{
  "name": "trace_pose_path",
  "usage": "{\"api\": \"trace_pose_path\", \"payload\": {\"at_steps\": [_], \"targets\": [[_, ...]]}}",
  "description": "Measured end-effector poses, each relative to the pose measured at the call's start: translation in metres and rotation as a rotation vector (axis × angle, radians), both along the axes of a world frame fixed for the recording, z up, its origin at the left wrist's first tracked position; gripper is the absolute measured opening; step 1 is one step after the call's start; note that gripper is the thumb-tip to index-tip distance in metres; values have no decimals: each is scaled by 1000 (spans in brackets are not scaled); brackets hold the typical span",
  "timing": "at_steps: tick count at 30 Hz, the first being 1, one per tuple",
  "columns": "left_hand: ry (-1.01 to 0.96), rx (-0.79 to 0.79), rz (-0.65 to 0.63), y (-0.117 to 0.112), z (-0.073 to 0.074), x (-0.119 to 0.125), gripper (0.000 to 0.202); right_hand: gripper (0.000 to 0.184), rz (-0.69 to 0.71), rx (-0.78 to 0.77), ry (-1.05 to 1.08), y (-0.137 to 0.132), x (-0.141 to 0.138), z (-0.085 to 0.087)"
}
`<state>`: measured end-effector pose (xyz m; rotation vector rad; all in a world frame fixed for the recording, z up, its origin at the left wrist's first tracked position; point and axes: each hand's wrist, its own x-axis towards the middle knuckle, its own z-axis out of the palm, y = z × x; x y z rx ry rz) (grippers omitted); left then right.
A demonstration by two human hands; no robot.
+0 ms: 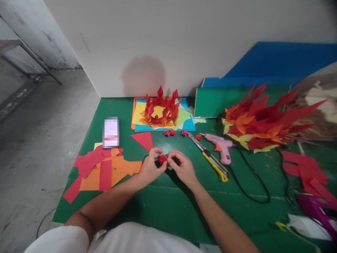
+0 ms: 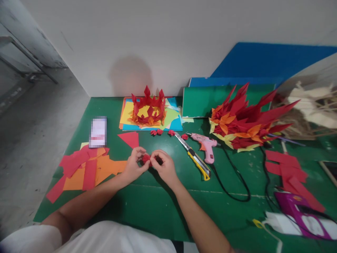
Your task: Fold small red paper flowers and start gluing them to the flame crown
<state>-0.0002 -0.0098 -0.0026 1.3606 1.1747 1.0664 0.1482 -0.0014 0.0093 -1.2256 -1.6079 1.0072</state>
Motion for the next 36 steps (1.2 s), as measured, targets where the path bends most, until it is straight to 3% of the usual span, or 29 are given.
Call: {"api": "trace_pose_path", "payload": {"at_steps": [5, 13, 18, 26, 36], "targets": [[-221, -139, -10, 2, 1, 3, 40, 14, -40, 39, -31, -1, 0, 4], [-349, -304, 95, 7, 4, 4, 46, 10, -57, 66, -50, -1, 3, -2], [-339, -323, 96, 7, 9, 3, 46, 7, -49, 185, -128, -2, 2, -2], [-407, -348, 109, 10, 12, 2, 48, 7, -141, 570, -441, -4, 3, 8], [-508, -317, 108, 12, 10, 2, 50, 19, -5, 617, -462, -2, 10, 0]]}}
